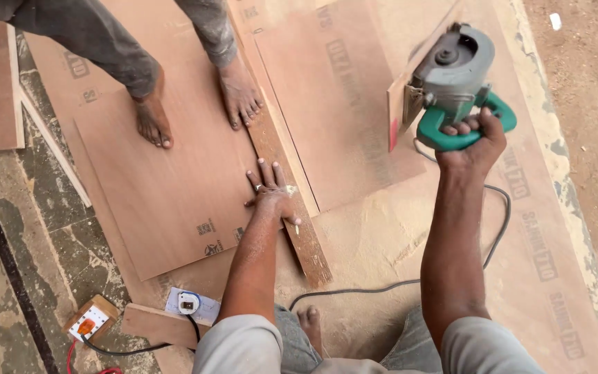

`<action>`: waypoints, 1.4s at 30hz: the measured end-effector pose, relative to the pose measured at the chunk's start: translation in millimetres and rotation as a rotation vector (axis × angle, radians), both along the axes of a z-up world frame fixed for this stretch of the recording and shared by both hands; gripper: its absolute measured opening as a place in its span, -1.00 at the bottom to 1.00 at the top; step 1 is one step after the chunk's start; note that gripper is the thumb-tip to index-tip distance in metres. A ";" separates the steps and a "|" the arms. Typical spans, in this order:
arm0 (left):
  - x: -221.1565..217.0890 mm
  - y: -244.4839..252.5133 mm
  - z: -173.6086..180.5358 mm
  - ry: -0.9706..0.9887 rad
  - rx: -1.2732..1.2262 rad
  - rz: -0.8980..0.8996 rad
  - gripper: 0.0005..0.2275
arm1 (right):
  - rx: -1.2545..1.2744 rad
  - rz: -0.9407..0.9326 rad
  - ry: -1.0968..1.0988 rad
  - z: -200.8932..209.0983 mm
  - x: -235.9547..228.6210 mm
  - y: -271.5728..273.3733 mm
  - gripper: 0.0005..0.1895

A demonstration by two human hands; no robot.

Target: Measure and cut plywood using a circular saw.

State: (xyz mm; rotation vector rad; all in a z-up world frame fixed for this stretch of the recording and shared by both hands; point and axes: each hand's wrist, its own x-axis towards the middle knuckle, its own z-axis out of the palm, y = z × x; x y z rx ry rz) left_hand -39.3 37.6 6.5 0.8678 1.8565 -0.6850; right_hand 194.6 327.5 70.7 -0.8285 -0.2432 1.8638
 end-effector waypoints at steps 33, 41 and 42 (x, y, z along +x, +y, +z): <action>142.1 -378.5 -59.7 0.700 0.814 0.472 -0.44 | -0.012 0.871 -0.796 -116.1 188.6 -258.7 -0.60; 159.8 -195.4 -45.4 0.120 1.375 0.234 -0.85 | 0.593 0.918 -1.554 -133.1 46.0 -135.1 -0.26; 166.3 -169.5 -41.2 -0.067 1.321 0.050 -0.82 | 0.571 0.886 -1.674 -138.1 33.8 -116.6 -0.14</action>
